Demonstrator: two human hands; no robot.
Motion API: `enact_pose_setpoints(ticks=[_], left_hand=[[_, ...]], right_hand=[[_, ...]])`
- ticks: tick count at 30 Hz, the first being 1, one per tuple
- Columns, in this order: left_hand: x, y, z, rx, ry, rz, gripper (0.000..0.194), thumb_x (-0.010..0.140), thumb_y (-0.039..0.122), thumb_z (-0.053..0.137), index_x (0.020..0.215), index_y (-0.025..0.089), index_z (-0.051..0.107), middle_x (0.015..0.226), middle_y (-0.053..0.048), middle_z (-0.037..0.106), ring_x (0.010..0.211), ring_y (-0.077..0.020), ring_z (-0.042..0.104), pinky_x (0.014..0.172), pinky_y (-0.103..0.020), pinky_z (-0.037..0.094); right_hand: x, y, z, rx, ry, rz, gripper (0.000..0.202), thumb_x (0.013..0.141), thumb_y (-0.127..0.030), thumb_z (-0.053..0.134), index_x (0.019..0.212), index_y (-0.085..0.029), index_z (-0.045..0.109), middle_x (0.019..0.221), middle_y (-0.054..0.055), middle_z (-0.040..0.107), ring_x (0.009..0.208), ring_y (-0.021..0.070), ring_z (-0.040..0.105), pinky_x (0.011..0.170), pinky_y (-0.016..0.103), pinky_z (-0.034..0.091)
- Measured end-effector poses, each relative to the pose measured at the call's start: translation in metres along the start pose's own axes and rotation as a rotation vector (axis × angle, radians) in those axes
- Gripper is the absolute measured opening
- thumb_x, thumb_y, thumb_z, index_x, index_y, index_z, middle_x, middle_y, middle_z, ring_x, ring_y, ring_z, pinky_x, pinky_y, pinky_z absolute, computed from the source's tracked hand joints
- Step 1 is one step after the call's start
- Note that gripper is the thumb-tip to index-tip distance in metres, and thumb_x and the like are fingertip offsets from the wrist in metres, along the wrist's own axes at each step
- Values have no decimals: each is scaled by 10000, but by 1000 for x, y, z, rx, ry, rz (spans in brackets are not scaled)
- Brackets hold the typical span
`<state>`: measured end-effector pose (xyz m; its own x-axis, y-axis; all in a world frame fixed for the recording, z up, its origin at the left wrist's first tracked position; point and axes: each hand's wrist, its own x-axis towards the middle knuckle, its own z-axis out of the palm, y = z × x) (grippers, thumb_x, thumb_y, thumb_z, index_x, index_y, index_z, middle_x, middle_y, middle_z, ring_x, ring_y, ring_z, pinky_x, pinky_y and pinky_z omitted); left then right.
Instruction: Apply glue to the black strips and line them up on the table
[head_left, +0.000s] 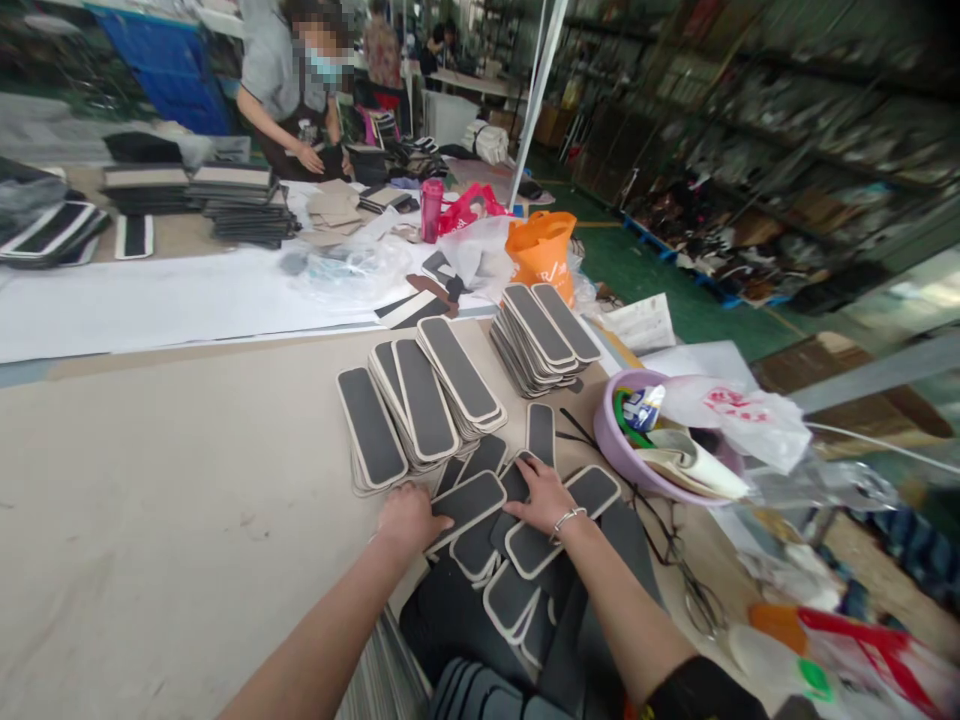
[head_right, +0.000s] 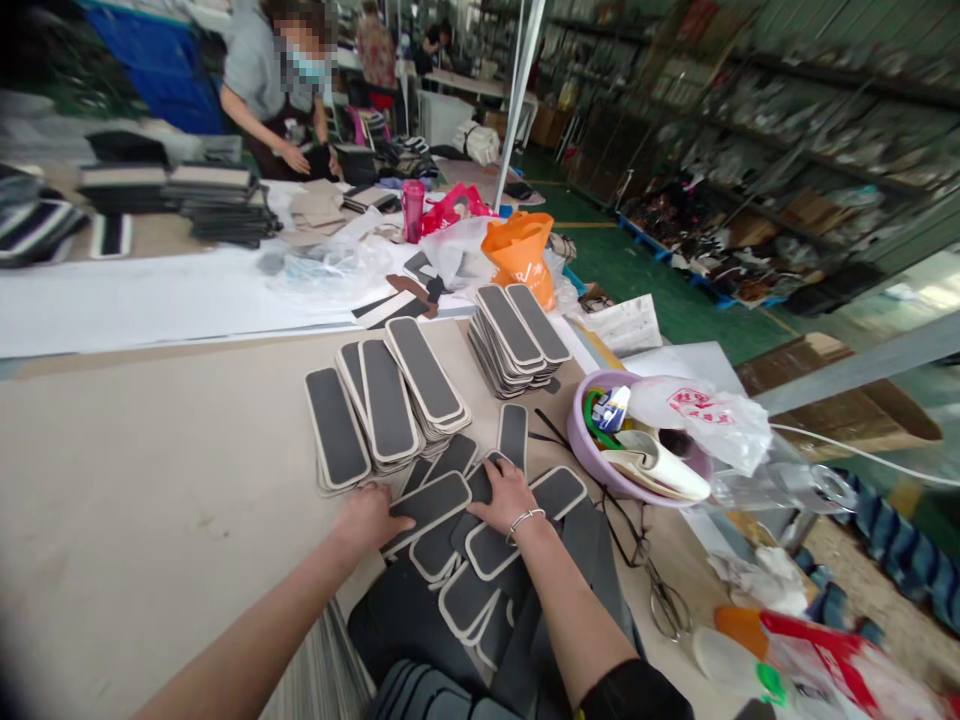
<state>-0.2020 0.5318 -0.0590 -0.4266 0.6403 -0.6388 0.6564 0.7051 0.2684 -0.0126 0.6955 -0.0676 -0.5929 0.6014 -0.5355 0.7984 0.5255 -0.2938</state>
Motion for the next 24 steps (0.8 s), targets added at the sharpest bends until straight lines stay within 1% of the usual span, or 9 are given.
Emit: enact_pose_setpoints(ticks=[3,5,8,10,12,14,18,21,24], left_hand=[[7,11,3,15,29,2,571,665,546,671,1021,99,657,1168,-219,575,1127,-376,525,913,-410,424],[9,22,6,-17,31,-9,585,682,545,651,1065,103,632,1193,-221,553,1123,-364,538,905,-396,431],[11,37,9,-75,-17,-31,636,699,539,631,1151,97,563,1186,-228,556,1053,-342,595,866,-381,452],[14,43,9,-91,-29,-54,721,661,537,665,1201,84,513,1209,-247,554,1065,-355,595,861,-382,454],[17,44,8,-134,-55,-65,758,628,532,690,1208,82,500,1214,-255,572,1088,-363,590,858,-382,454],[20,43,6,-199,-104,-32,716,618,542,691,1164,105,541,1188,-239,612,1093,-364,593,848,-383,458],[21,45,5,-271,-180,75,650,533,514,755,1086,203,616,1110,-136,688,1035,-335,632,805,-351,480],[18,52,3,-294,-160,130,612,536,421,769,1102,232,632,1074,-108,706,1013,-337,642,825,-376,480],[10,61,6,-332,-95,142,623,449,338,818,1045,230,671,1037,-111,714,1006,-367,639,855,-420,479]], right_hand=[[-12,4,-1,12,-18,15,939,640,-453,753,1443,-150,371,1479,145,321,1366,302,264,1135,388,180],[-18,8,-3,22,-10,69,1014,611,-412,774,1468,-134,309,1490,154,297,1382,307,237,1143,391,161],[-20,17,-7,47,20,196,1150,633,-412,759,1510,-93,87,1507,226,205,1383,307,258,1108,400,245],[-18,24,-10,68,23,263,1178,652,-468,740,1507,-69,34,1479,266,230,1353,314,323,1062,400,315],[-14,31,-15,84,12,298,1191,632,-516,748,1505,-67,74,1419,273,333,1300,329,402,1023,404,360],[-7,37,-19,96,1,319,1209,598,-533,771,1503,-74,114,1352,270,423,1246,347,461,994,415,384],[9,48,-27,136,-1,349,1281,541,-550,802,1505,-74,105,1301,262,500,1195,357,509,973,425,403],[11,54,-34,183,10,352,1298,523,-517,815,1502,-70,90,1273,240,543,1148,346,553,954,422,428],[-5,51,-37,229,39,264,1153,583,-478,774,1482,-91,165,1250,206,571,1131,323,573,939,420,452]])
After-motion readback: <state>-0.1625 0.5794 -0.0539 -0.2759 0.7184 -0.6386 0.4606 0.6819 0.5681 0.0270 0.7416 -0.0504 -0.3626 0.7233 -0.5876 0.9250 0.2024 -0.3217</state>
